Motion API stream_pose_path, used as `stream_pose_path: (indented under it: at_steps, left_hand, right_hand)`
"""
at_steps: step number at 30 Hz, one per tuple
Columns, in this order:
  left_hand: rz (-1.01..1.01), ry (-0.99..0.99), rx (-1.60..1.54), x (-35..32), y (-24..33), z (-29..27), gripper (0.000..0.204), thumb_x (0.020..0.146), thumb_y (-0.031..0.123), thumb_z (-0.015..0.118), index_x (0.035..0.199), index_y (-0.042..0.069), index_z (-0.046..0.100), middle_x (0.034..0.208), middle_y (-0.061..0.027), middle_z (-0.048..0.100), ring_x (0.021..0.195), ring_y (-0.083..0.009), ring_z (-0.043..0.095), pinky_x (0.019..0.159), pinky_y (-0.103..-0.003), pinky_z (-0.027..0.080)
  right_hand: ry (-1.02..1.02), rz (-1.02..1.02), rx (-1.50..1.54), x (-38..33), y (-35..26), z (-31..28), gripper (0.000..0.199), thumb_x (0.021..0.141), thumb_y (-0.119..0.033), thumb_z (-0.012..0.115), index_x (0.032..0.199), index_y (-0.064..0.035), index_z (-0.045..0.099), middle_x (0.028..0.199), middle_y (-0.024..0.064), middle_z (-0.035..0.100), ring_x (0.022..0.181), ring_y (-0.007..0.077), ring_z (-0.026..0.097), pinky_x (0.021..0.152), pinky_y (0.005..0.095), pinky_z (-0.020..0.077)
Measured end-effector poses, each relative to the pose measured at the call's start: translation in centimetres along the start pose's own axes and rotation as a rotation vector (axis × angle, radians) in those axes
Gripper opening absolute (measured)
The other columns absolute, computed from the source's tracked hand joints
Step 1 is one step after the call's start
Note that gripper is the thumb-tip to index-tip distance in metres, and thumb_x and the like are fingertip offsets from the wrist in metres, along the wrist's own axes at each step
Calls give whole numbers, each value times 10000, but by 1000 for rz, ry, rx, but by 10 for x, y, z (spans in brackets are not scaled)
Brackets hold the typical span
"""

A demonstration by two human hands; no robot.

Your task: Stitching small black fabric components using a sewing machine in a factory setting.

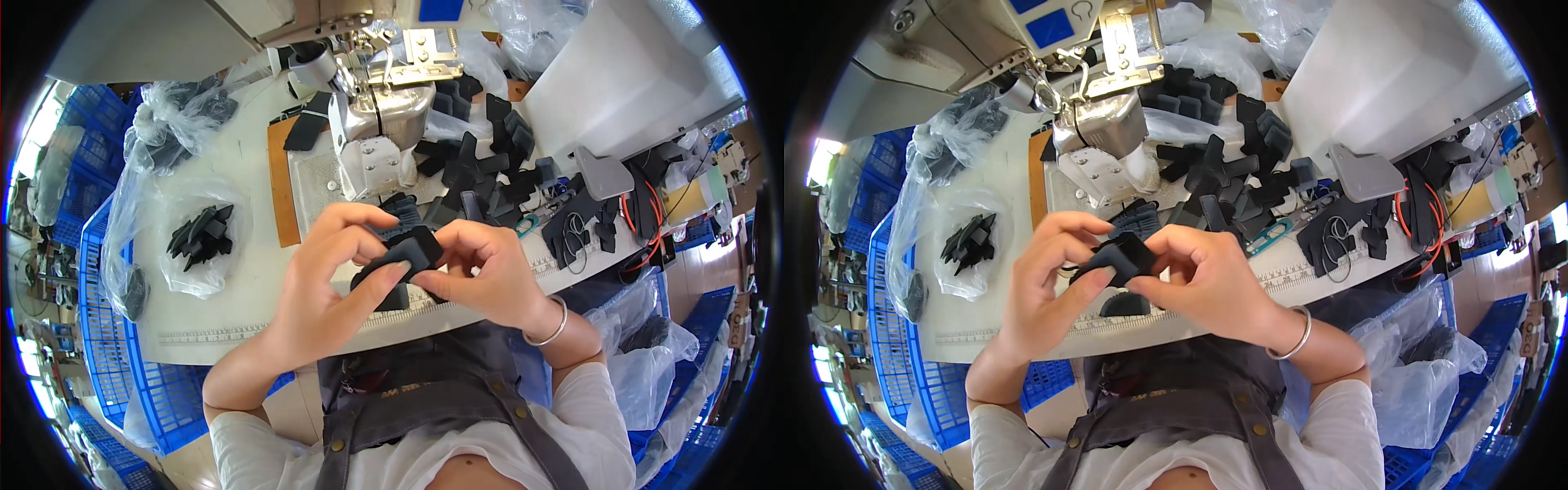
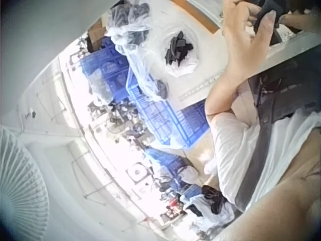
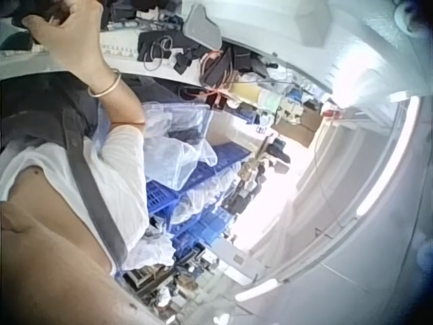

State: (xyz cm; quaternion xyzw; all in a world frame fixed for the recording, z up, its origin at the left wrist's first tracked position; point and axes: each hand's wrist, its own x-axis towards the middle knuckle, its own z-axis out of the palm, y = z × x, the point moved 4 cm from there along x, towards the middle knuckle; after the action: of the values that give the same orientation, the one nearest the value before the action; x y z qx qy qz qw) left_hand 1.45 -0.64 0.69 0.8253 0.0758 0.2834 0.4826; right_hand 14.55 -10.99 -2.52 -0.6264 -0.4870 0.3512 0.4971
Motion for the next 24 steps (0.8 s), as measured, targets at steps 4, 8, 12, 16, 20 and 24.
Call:
stream_pose_path:
  at_steps: [4, 8, 12, 16, 20, 24]
  left_hand:
    - [-240, -33, -414, 11, -13, 0, 110, 821, 55, 579, 778, 0, 494, 838, -24, 517, 716, -44, 448, 623, -190, 390]
    - [-290, -13, -546, 25, -12, -6, 128, 810, 64, 602, 758, 18, 495, 831, -22, 520, 683, -37, 445, 593, -190, 382]
    - [-292, -30, -598, 28, -14, -5, 138, 809, 72, 607, 749, 25, 492, 839, -29, 524, 676, -41, 449, 589, -193, 384]
    - [-300, -7, -653, 27, -19, -7, 142, 805, 75, 612, 746, 24, 494, 844, -36, 526, 673, -48, 454, 586, -188, 377]
    - [-306, 1, -671, 27, -20, -7, 134, 805, 76, 613, 751, 20, 503, 840, -40, 526, 675, -50, 453, 584, -185, 369]
    - [-303, -5, -659, 27, -20, -7, 131, 804, 74, 615, 757, 15, 507, 834, -40, 524, 673, -48, 450, 584, -187, 370]
  right_hand:
    - [17, -54, 145, 5, -16, 2, 190, 733, -35, 672, 900, -12, 585, 708, -43, 550, 542, -30, 418, 450, 139, 295]
    - [54, -116, 336, 11, -17, 5, 123, 776, -66, 635, 866, -2, 580, 690, -12, 589, 549, -4, 483, 463, 148, 374]
    - [68, -167, 357, 14, -20, 6, 107, 797, -58, 611, 874, 5, 571, 697, -7, 584, 573, 3, 497, 484, 149, 399]
    - [15, -158, 332, 17, -22, 6, 111, 797, -31, 601, 896, 9, 570, 755, 3, 571, 617, 8, 502, 513, 154, 413]
    - [-22, -154, 281, 18, -23, 6, 114, 793, 0, 595, 903, 12, 570, 779, -1, 547, 637, 8, 494, 524, 150, 405]
    - [-19, -165, 260, 18, -24, 6, 106, 792, -5, 598, 892, 12, 569, 766, -5, 538, 617, 2, 479, 500, 147, 383]
